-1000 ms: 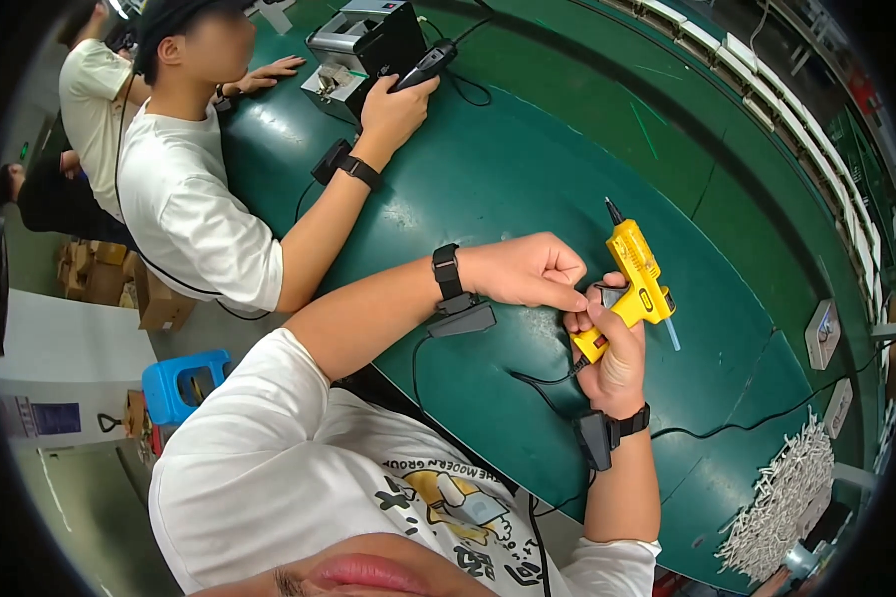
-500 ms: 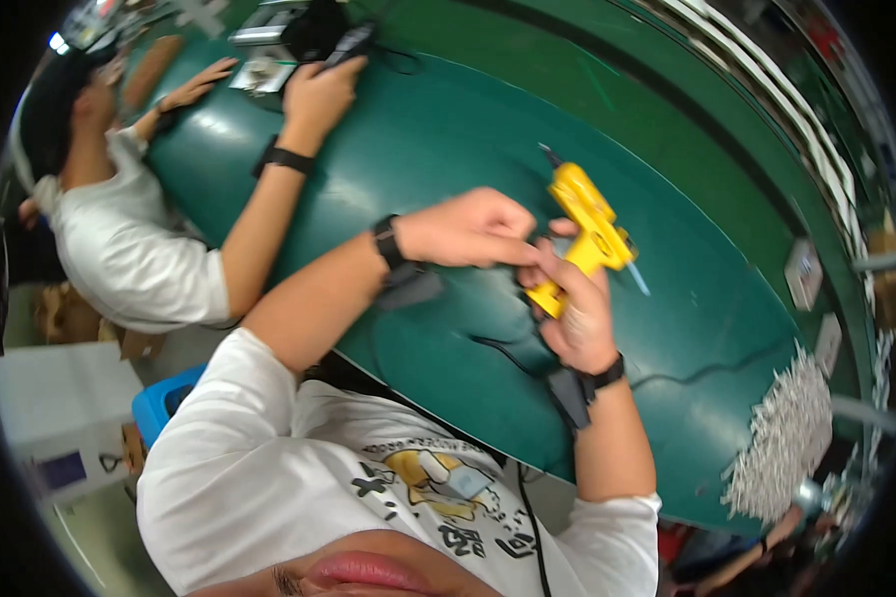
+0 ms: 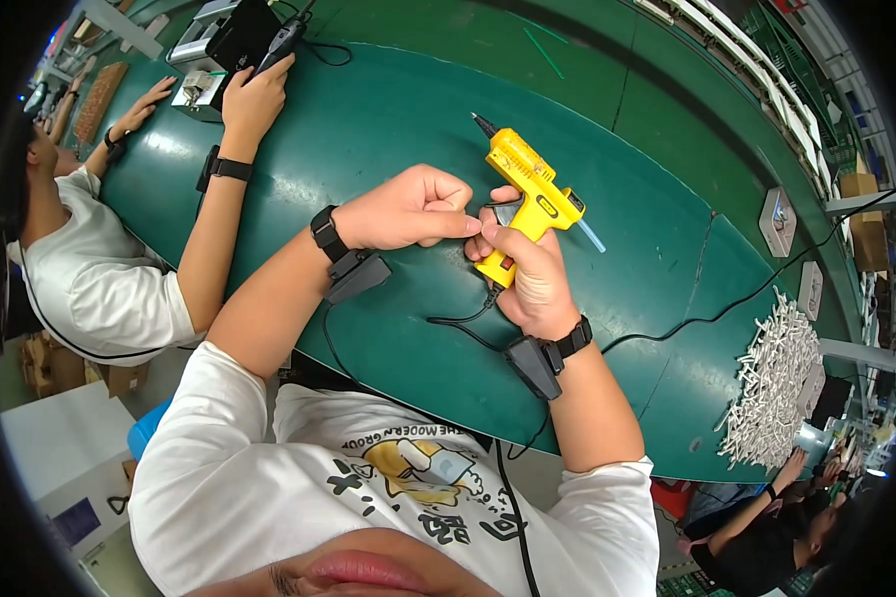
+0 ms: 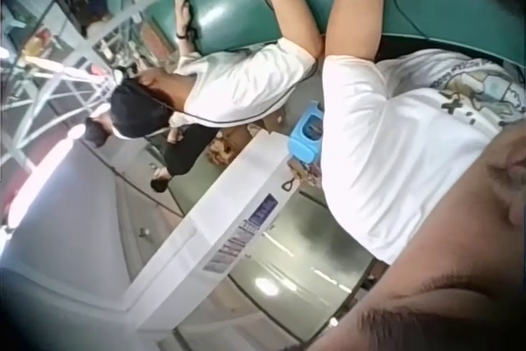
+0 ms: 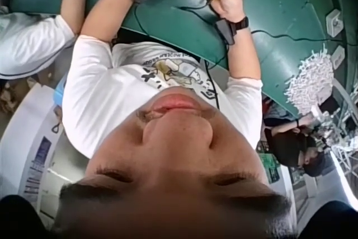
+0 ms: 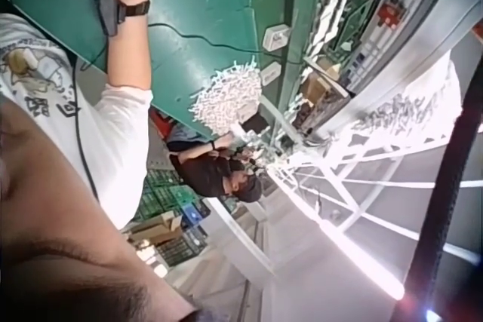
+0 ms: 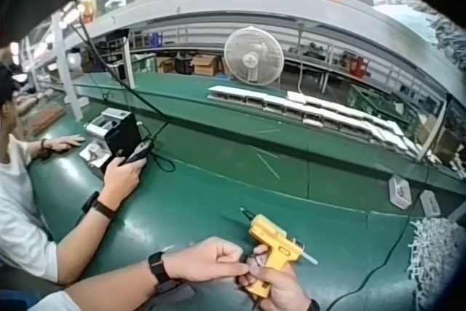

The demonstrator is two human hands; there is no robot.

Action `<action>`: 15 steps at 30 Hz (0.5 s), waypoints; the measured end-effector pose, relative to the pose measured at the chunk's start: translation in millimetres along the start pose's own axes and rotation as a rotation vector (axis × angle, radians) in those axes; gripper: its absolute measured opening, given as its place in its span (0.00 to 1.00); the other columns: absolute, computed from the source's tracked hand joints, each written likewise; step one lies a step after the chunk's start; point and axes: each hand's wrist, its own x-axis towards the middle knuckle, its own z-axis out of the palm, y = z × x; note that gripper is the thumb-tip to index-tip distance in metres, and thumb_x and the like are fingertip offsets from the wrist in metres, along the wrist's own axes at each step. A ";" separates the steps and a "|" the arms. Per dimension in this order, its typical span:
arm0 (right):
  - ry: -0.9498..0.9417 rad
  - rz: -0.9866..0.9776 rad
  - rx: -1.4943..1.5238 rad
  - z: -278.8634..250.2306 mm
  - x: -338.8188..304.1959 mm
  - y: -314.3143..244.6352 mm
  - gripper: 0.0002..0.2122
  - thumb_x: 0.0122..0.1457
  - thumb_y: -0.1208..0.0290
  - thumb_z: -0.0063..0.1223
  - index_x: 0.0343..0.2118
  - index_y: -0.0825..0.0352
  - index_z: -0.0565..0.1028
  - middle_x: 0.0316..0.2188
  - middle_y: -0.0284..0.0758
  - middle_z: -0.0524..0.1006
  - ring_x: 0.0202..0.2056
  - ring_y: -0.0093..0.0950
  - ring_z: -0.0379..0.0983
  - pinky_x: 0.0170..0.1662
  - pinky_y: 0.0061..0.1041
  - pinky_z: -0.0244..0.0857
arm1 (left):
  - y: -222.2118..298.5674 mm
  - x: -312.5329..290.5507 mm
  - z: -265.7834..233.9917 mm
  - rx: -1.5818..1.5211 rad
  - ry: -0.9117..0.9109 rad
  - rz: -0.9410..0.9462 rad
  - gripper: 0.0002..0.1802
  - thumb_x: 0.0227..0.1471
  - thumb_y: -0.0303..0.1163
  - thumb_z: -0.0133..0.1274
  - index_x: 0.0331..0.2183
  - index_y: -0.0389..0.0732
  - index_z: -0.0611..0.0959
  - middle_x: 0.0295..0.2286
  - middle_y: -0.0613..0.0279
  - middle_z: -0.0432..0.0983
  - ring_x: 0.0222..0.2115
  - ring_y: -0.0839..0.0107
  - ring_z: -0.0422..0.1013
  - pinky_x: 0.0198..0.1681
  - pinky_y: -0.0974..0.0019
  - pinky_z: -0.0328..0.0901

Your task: Applying hot glue to small plastic components and organizing them in a tray at an assembly station.

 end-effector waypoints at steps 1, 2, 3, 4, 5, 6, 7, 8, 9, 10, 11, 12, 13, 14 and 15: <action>0.001 0.002 0.002 0.2 -0.2 -0.1 0.20 0.62 0.79 0.59 0.55 0.60 0.68 0.32 0.30 0.72 0.32 0.22 0.70 0.42 0.29 0.67 | 0.2 -0.3 0.2 -0.004 -0.001 -0.004 0.29 0.66 0.33 0.61 0.20 0.50 0.60 0.17 0.82 0.55 0.18 0.88 0.52 0.21 0.74 0.46; 0.002 0.004 0.005 0.3 -0.4 0.0 0.20 0.62 0.79 0.59 0.55 0.60 0.68 0.32 0.30 0.72 0.32 0.22 0.70 0.41 0.29 0.67 | 0.3 -0.6 0.3 -0.007 -0.002 -0.007 0.29 0.66 0.33 0.61 0.20 0.50 0.60 0.17 0.82 0.55 0.18 0.88 0.51 0.21 0.74 0.46; 0.001 0.004 0.005 0.3 -0.5 0.5 0.20 0.62 0.79 0.59 0.55 0.60 0.68 0.32 0.30 0.72 0.32 0.22 0.70 0.41 0.29 0.67 | 0.2 -1.1 0.4 -0.011 -0.003 -0.011 0.29 0.66 0.33 0.61 0.20 0.50 0.60 0.17 0.82 0.55 0.18 0.88 0.51 0.21 0.74 0.46; -0.004 0.003 0.005 0.3 -0.4 0.4 0.20 0.62 0.79 0.59 0.55 0.60 0.68 0.32 0.30 0.72 0.32 0.22 0.70 0.41 0.29 0.67 | 0.7 -1.1 0.4 -0.010 -0.003 -0.011 0.29 0.66 0.33 0.61 0.20 0.50 0.60 0.17 0.82 0.55 0.18 0.88 0.51 0.21 0.74 0.46; -0.009 0.002 0.004 0.4 -0.4 0.4 0.20 0.62 0.79 0.59 0.55 0.60 0.68 0.32 0.30 0.72 0.32 0.22 0.70 0.41 0.29 0.67 | 1.0 -1.3 0.4 -0.009 -0.003 -0.006 0.29 0.67 0.33 0.61 0.20 0.50 0.60 0.17 0.82 0.55 0.18 0.88 0.51 0.21 0.74 0.46; -0.014 0.001 0.004 0.4 -0.4 0.5 0.20 0.62 0.79 0.59 0.55 0.60 0.68 0.32 0.30 0.72 0.32 0.22 0.70 0.41 0.29 0.67 | 1.2 -1.7 0.3 -0.007 -0.003 -0.003 0.29 0.67 0.33 0.61 0.20 0.50 0.60 0.17 0.82 0.55 0.18 0.88 0.51 0.21 0.74 0.46; -0.014 0.001 0.005 0.7 -0.5 0.7 0.20 0.62 0.79 0.59 0.55 0.60 0.68 0.32 0.30 0.72 0.32 0.22 0.70 0.41 0.29 0.67 | 1.2 -2.2 0.2 -0.006 -0.003 0.001 0.29 0.67 0.33 0.60 0.20 0.50 0.60 0.17 0.82 0.55 0.18 0.88 0.51 0.20 0.74 0.45; -0.014 -0.001 0.003 1.2 -0.6 0.9 0.20 0.62 0.78 0.59 0.55 0.60 0.68 0.32 0.30 0.72 0.32 0.22 0.70 0.41 0.29 0.67 | 1.2 -2.7 0.1 -0.006 -0.004 0.000 0.29 0.67 0.33 0.60 0.20 0.50 0.60 0.17 0.82 0.55 0.18 0.88 0.51 0.20 0.74 0.45; -0.013 -0.003 0.001 1.4 -0.9 0.6 0.19 0.62 0.78 0.59 0.55 0.60 0.68 0.32 0.30 0.72 0.32 0.22 0.70 0.41 0.29 0.67 | 1.4 -2.5 0.4 -0.017 -0.005 -0.003 0.29 0.67 0.32 0.60 0.20 0.50 0.60 0.17 0.82 0.55 0.18 0.88 0.51 0.20 0.74 0.45; -0.010 -0.004 0.000 1.5 -1.2 0.4 0.19 0.62 0.78 0.60 0.55 0.60 0.68 0.32 0.30 0.72 0.32 0.22 0.70 0.41 0.29 0.67 | 1.5 -2.3 0.6 -0.029 -0.008 -0.007 0.28 0.67 0.32 0.60 0.21 0.50 0.60 0.17 0.82 0.55 0.18 0.88 0.51 0.20 0.74 0.45; -0.007 -0.004 0.002 1.6 -1.2 0.3 0.19 0.62 0.78 0.60 0.55 0.60 0.68 0.32 0.30 0.72 0.32 0.22 0.70 0.41 0.29 0.67 | 1.5 -2.1 0.8 -0.041 -0.010 -0.012 0.28 0.67 0.32 0.60 0.21 0.50 0.60 0.17 0.82 0.55 0.18 0.88 0.51 0.20 0.74 0.45; -0.006 -0.004 -0.002 1.8 -0.8 0.3 0.19 0.62 0.78 0.60 0.55 0.60 0.68 0.32 0.30 0.72 0.32 0.21 0.70 0.41 0.29 0.67 | 1.5 -2.1 0.8 -0.042 -0.013 -0.015 0.28 0.67 0.32 0.60 0.21 0.50 0.60 0.17 0.82 0.55 0.18 0.88 0.51 0.20 0.74 0.45; -0.004 -0.003 -0.006 1.9 -0.2 0.3 0.19 0.63 0.78 0.60 0.55 0.60 0.68 0.32 0.29 0.72 0.32 0.21 0.69 0.41 0.29 0.67 | 1.8 -2.4 0.4 -0.039 -0.007 -0.019 0.28 0.67 0.32 0.60 0.21 0.50 0.60 0.18 0.82 0.54 0.18 0.88 0.50 0.20 0.74 0.44; 0.002 -0.004 -0.009 2.1 -0.6 0.2 0.19 0.63 0.78 0.60 0.55 0.60 0.68 0.32 0.29 0.72 0.32 0.21 0.69 0.41 0.29 0.67 | 1.9 -2.3 0.4 -0.037 -0.005 -0.025 0.28 0.67 0.31 0.59 0.21 0.50 0.60 0.18 0.82 0.54 0.18 0.88 0.50 0.20 0.74 0.44; 0.010 -0.006 -0.005 2.2 -0.8 0.1 0.19 0.63 0.78 0.60 0.55 0.60 0.68 0.32 0.29 0.72 0.32 0.21 0.69 0.41 0.29 0.67 | 1.2 -2.1 0.4 -0.035 -0.004 -0.031 0.28 0.67 0.31 0.59 0.21 0.50 0.60 0.18 0.82 0.54 0.18 0.88 0.49 0.20 0.74 0.44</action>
